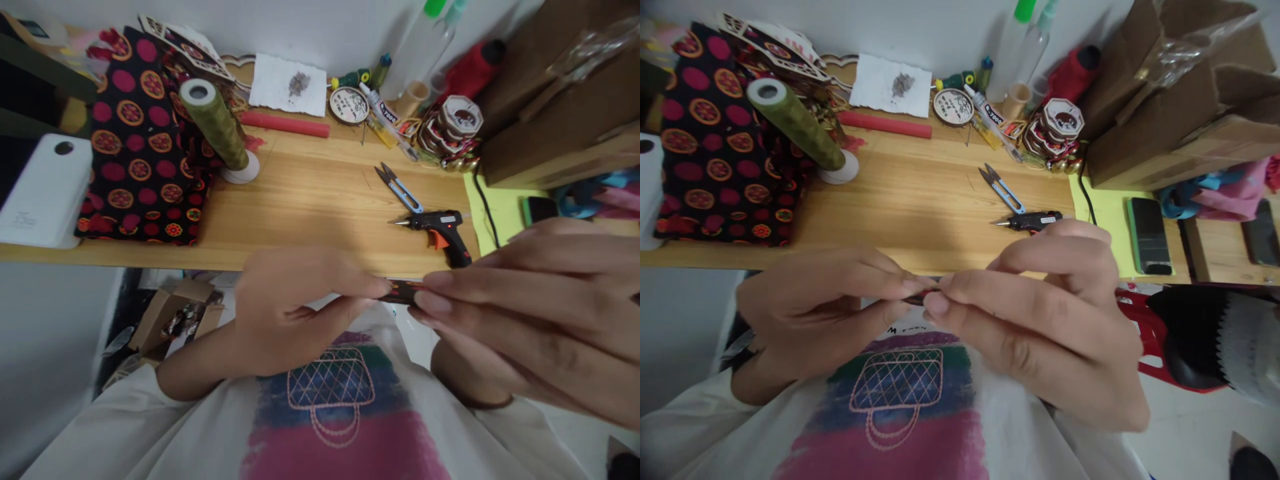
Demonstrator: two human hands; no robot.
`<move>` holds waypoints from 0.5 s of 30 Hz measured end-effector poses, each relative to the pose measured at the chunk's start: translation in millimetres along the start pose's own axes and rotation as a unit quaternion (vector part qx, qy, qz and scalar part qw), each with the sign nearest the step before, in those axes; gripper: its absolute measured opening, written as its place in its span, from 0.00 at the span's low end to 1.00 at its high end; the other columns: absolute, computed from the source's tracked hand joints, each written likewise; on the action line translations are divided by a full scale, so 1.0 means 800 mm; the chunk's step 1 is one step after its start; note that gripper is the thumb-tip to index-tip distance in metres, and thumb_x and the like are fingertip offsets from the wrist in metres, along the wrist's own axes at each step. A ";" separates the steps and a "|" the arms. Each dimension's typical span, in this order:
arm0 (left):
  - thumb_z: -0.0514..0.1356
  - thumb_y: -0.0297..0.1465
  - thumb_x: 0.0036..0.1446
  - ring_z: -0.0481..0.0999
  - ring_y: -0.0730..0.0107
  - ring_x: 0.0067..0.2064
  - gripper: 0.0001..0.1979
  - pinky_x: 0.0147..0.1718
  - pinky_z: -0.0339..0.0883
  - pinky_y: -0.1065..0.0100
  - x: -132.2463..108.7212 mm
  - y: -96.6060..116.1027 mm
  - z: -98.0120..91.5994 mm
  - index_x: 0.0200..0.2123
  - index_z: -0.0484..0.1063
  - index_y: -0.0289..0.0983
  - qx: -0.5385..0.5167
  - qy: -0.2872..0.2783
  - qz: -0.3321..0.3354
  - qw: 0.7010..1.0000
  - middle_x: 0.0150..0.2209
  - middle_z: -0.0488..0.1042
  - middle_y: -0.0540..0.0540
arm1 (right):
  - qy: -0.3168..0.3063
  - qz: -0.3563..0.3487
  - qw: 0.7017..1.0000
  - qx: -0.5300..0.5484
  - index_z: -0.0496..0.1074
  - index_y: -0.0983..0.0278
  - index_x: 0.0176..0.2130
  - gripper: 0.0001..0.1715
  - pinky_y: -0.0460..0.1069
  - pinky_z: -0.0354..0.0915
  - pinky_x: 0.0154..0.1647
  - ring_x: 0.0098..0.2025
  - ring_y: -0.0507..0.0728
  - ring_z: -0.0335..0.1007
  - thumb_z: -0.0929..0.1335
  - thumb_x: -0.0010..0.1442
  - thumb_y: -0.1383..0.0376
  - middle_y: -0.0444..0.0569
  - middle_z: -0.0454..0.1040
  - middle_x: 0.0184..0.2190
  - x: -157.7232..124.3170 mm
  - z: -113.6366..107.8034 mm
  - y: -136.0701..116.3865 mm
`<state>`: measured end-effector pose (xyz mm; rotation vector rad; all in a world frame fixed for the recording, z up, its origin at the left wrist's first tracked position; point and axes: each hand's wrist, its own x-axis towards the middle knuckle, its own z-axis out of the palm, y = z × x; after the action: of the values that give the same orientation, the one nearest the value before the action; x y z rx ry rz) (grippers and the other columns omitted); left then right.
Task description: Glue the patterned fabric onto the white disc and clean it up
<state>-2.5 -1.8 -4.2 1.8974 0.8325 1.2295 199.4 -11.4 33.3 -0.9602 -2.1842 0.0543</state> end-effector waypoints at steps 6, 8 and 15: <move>0.63 0.21 0.51 0.80 0.72 0.30 0.08 0.30 0.76 0.71 -0.001 -0.001 0.008 0.30 0.74 0.40 -0.055 0.041 -0.035 0.997 0.29 0.81 0.50 | 0.001 -0.008 1.000 -0.030 0.77 0.54 0.38 0.08 0.57 0.61 0.34 0.29 0.55 0.71 0.68 0.59 0.60 0.38 0.80 0.28 -0.008 -0.005 -0.004; 0.64 0.20 0.50 0.80 0.72 0.29 0.08 0.30 0.76 0.72 -0.001 -0.002 0.008 0.30 0.74 0.39 -0.065 0.043 -0.040 0.996 0.29 0.81 0.50 | -0.027 0.014 0.999 -0.033 0.77 0.53 0.39 0.09 0.56 0.61 0.37 0.29 0.54 0.70 0.70 0.57 0.61 0.38 0.81 0.29 -0.010 -0.011 -0.009; 0.65 0.20 0.49 0.79 0.75 0.28 0.04 0.29 0.73 0.75 0.003 0.000 0.007 0.29 0.75 0.33 -0.073 0.018 -0.020 0.997 0.27 0.80 0.45 | -0.037 0.049 0.997 -0.038 0.77 0.49 0.40 0.10 0.56 0.60 0.35 0.26 0.53 0.68 0.70 0.56 0.59 0.38 0.81 0.29 -0.017 -0.016 -0.016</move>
<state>3.7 -1.2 -4.9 1.7401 0.7740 1.2688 206.2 -32.3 38.6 -1.1233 -2.2193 0.0543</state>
